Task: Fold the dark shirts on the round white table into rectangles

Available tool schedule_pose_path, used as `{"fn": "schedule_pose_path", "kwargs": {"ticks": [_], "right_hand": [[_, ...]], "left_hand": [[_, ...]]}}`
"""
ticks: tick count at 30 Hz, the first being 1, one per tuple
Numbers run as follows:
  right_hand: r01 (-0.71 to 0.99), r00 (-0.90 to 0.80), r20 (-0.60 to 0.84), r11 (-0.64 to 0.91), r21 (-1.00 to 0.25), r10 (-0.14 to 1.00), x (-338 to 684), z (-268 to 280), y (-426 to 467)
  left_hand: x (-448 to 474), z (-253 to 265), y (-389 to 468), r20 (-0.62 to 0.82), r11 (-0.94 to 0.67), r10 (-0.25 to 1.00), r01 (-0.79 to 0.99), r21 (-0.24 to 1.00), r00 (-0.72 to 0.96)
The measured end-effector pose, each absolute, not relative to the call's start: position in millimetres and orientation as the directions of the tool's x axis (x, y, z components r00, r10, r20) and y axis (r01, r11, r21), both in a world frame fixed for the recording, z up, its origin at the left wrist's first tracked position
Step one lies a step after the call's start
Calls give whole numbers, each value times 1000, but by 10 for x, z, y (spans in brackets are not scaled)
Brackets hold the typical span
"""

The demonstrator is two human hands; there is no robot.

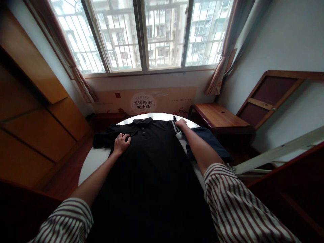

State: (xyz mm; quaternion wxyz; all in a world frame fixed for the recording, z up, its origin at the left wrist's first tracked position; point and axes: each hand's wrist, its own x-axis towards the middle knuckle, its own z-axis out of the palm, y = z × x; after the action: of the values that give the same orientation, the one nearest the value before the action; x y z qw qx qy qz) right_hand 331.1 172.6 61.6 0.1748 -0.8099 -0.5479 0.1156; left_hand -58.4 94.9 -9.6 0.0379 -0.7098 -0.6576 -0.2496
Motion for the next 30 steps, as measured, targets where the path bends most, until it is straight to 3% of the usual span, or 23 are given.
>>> {"fn": "schedule_pose_path", "kwargs": {"ticks": [3,8,13,16,22,30], "right_hand": [[891,313,42,-278,-360,949,3209,730,1676],[960,20,127,17,-280,992,2871,753,1454],[937,-234,-4,225,-267,972,2586,510,1227],[936,-210,-8,198,-291,978,2582,431,1283],[922,57,39,-37,-385,998,2815,465,1713],[774,195,-117,-226,-592,974,2974,446,2069]], "left_hand": [[-589,-109,956,416,-141,909,950,280,12],[-579,-98,948,424,-148,905,949,280,16],[-571,-93,939,416,-135,910,950,280,6],[-571,-96,940,418,-134,908,951,278,6],[-566,-73,928,424,-139,906,953,270,11],[-556,-75,919,429,-134,904,952,275,3]]}}
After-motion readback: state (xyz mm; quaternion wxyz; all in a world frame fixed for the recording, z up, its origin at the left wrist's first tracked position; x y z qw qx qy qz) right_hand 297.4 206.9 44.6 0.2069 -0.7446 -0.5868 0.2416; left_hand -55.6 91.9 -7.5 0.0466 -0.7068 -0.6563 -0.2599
